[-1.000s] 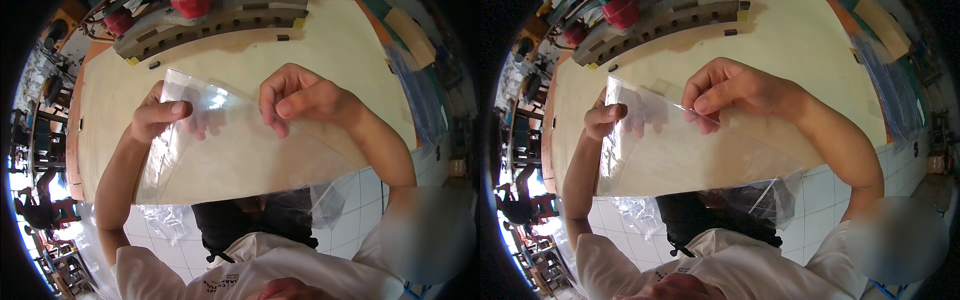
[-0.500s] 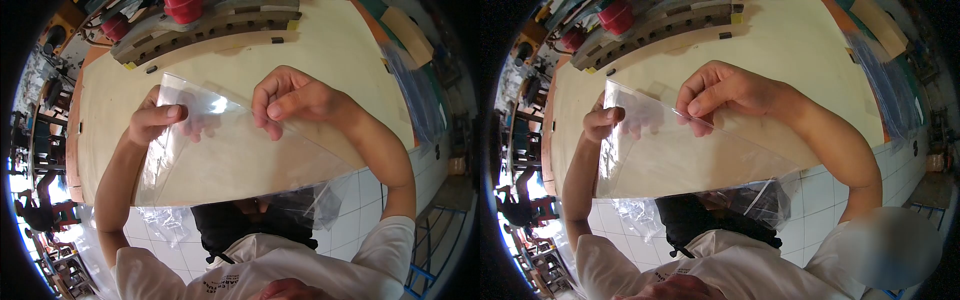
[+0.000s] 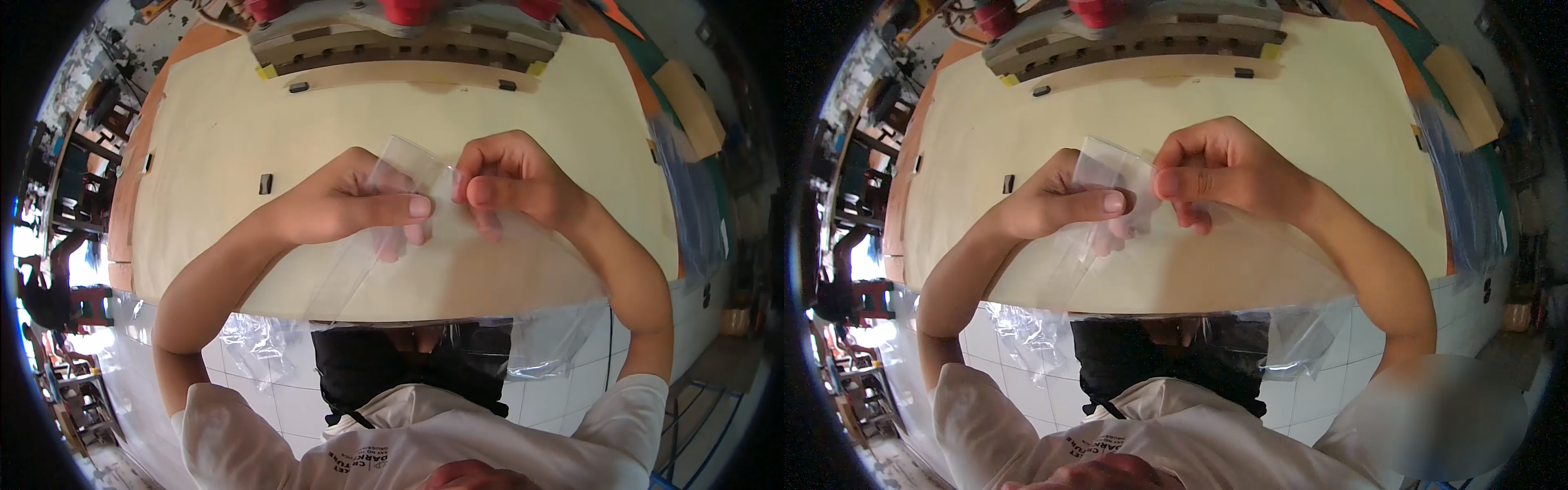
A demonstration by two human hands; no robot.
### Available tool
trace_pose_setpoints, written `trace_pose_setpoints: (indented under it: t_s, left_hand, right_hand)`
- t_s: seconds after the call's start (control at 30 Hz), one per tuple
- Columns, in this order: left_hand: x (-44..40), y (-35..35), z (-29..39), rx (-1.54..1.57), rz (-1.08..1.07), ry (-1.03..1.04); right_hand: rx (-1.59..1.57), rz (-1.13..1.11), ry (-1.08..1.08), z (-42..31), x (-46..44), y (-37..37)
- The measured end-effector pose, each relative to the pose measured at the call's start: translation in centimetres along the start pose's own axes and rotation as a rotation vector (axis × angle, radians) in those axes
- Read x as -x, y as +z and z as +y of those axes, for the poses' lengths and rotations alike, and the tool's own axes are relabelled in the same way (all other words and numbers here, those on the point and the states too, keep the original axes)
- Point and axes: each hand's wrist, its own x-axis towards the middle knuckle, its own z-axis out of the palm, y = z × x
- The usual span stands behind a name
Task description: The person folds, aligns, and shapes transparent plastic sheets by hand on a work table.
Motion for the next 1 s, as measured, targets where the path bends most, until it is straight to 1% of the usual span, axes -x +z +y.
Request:
trace_pose_setpoints:
  t_s: [0.07,0.17,0.23,0.3,0.4,0.47,0.5,0.57,0.63,0.7,0.77,0.83,0.97,1.0]
  left_hand:
    - [0.0,-0.2,-0.1,-0.001,-0.001,0.029]
    - [0.1,-0.4,-0.1,0.044,0.000,0.072]
    - [0.3,-0.4,0.2,0.148,0.018,0.003]
    - [0.3,-0.5,-0.1,0.125,0.005,0.015]
    - [0.5,-0.5,0.0,0.107,-0.019,0.007]
    - [0.5,-0.5,0.0,0.116,-0.027,-0.007]
    - [0.6,-0.5,-0.1,0.069,-0.033,0.029]
    - [0.6,-0.7,-0.3,0.023,-0.034,0.067]
    - [0.5,-0.7,-0.3,0.090,-0.086,0.043]
    - [0.4,-0.5,-0.5,0.107,-0.081,0.041]
    - [0.4,-0.4,-0.8,0.127,-0.078,0.035]
    - [0.3,-0.4,-1.0,0.102,-0.071,0.084]
    - [0.3,-0.5,-1.3,0.096,-0.074,0.079]
    - [0.5,-0.4,-0.8,0.096,-0.074,0.020]
  right_hand:
    - [-0.080,0.050,0.025,-0.2,-0.1,0.6]
    - [-0.061,0.043,0.073,-0.2,-0.2,0.7]
    - [-0.061,0.044,0.085,-0.1,-0.4,0.8]
    - [-0.064,0.050,0.096,0.2,-0.4,0.7]
    - [-0.006,0.008,0.055,0.6,-0.5,0.8]
    - [0.040,0.056,-0.063,0.7,-0.4,1.6]
    - [0.043,0.053,-0.061,0.8,-0.5,2.0]
    - [-0.012,0.110,-0.178,1.1,-0.5,2.7]
    - [0.034,0.082,-0.168,1.3,-0.3,2.7]
    - [0.080,0.055,-0.156,1.4,-0.3,2.6]
    - [0.162,-0.037,-0.203,1.4,-0.4,2.4]
    - [0.171,-0.035,-0.200,1.4,-0.5,2.5]
    - [0.184,-0.013,-0.171,1.3,-0.4,2.5]
    - [0.189,-0.013,-0.169,1.3,-0.3,2.6]
